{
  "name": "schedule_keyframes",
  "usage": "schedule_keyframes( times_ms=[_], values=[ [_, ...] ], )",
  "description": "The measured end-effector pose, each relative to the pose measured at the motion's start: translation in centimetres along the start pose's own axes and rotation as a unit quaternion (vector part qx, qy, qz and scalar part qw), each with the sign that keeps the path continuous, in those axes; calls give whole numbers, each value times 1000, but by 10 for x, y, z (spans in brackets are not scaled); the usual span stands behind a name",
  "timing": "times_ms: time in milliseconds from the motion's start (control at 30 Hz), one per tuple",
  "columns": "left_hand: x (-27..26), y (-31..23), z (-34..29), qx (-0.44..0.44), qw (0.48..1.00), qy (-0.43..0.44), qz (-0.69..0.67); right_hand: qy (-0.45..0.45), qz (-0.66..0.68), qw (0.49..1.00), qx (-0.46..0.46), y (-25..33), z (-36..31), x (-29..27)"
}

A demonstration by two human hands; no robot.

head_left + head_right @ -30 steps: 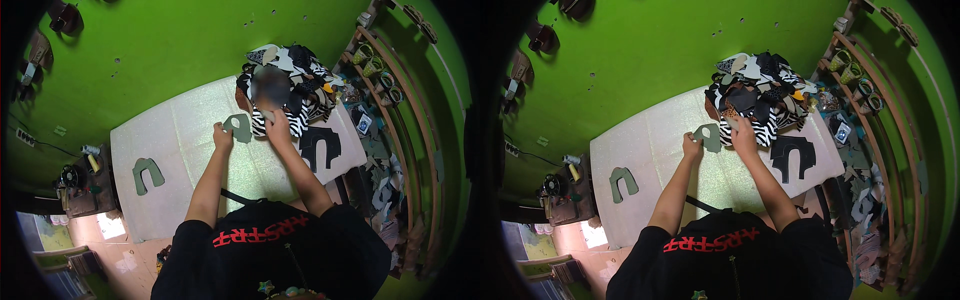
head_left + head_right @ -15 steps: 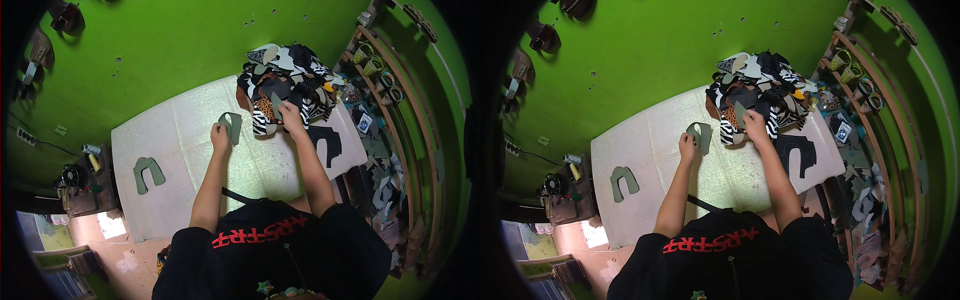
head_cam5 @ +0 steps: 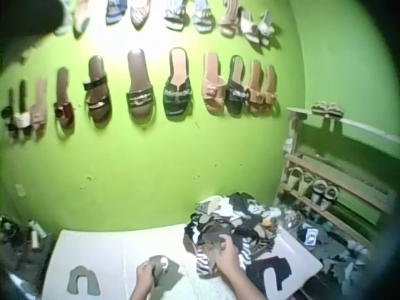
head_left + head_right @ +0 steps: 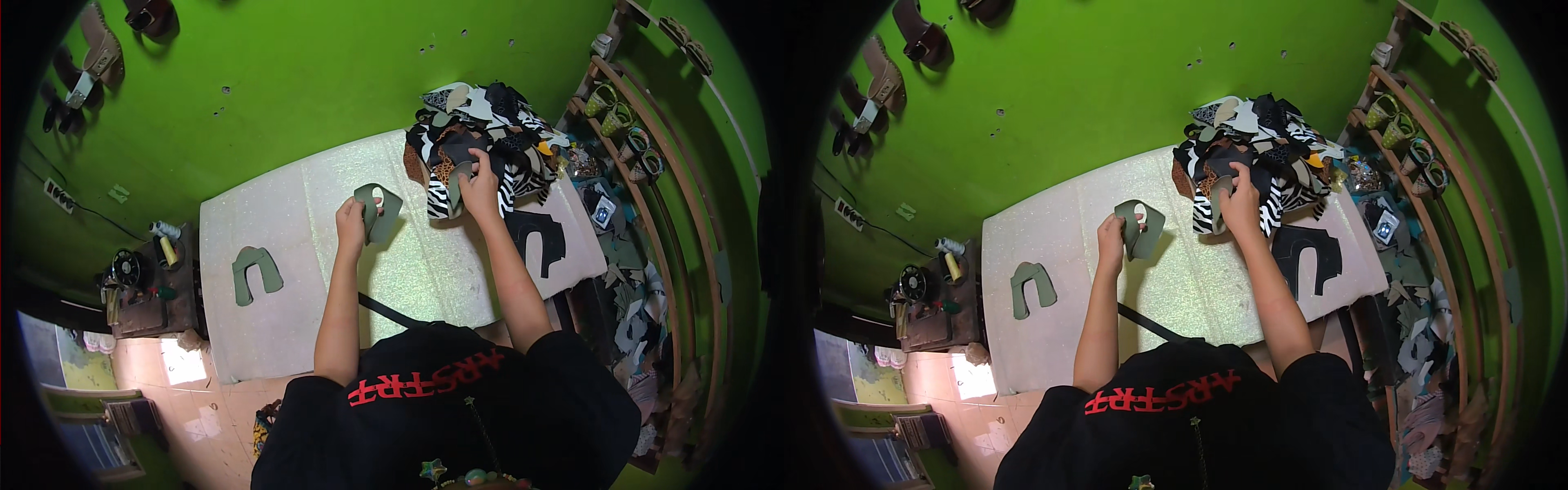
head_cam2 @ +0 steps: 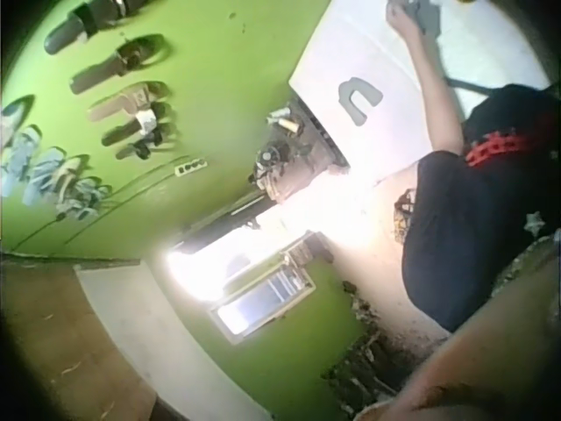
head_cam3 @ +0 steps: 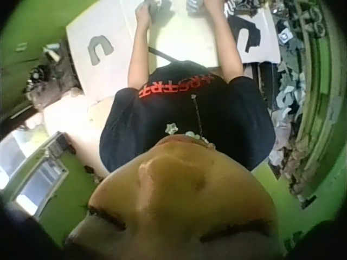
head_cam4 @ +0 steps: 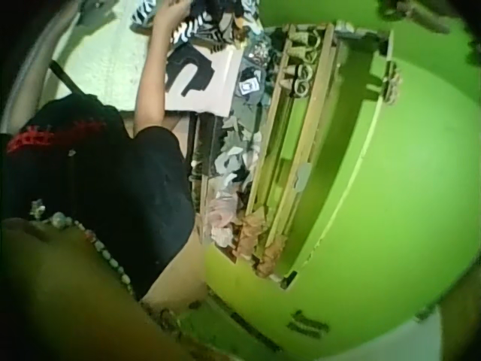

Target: The person sorts various shoe upper components by picking them from a pile and laying them flat on a table one by one.

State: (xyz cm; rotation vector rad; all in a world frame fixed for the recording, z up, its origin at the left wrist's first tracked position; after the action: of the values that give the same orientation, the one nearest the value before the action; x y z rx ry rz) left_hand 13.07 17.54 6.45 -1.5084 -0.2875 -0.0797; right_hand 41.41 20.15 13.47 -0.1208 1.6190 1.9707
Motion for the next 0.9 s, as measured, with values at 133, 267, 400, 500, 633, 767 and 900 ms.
schedule_keyframes(
  times_ms=[133, 267, 400, 500, 633, 767, 900],
  values=[
    [-21, -11, -11, 5, 1000, -19, -21, -39, -7, 999, -32, 14, 2, -7],
    [-24, -18, -26, -32, 997, -61, -21, -104, -27, 988, -109, 10, -1, -19],
    [-35, -12, -35, -55, 997, -53, 19, -79, -101, 989, -75, 3, -21, -3],
    [-39, -4, -38, -63, 997, -4, 46, -45, -169, 985, 1, -16, -31, 7],
    [-38, 2, -44, -84, 995, 11, 52, -119, -241, 961, -60, -5, -41, 3],
    [-33, 2, -46, -91, 995, 19, 43, -102, -253, 953, -133, 3, -44, 10],
    [-23, -3, -47, -85, 994, 37, 53, -73, -305, 944, -101, -9, -47, 18]
  ],
)
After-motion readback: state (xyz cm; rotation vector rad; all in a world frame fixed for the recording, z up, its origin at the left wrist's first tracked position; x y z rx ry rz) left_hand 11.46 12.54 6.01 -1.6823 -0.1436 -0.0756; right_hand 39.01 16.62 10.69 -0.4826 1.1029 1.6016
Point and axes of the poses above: each hand's wrist, its own z-axis towards the middle knuckle, its own x-axis out of the palm, y = z × x, the point moved 9 cm from there along z, towards the middle knuckle, and after that the axes turned 7 degrees about x, right-handed, at the moved point
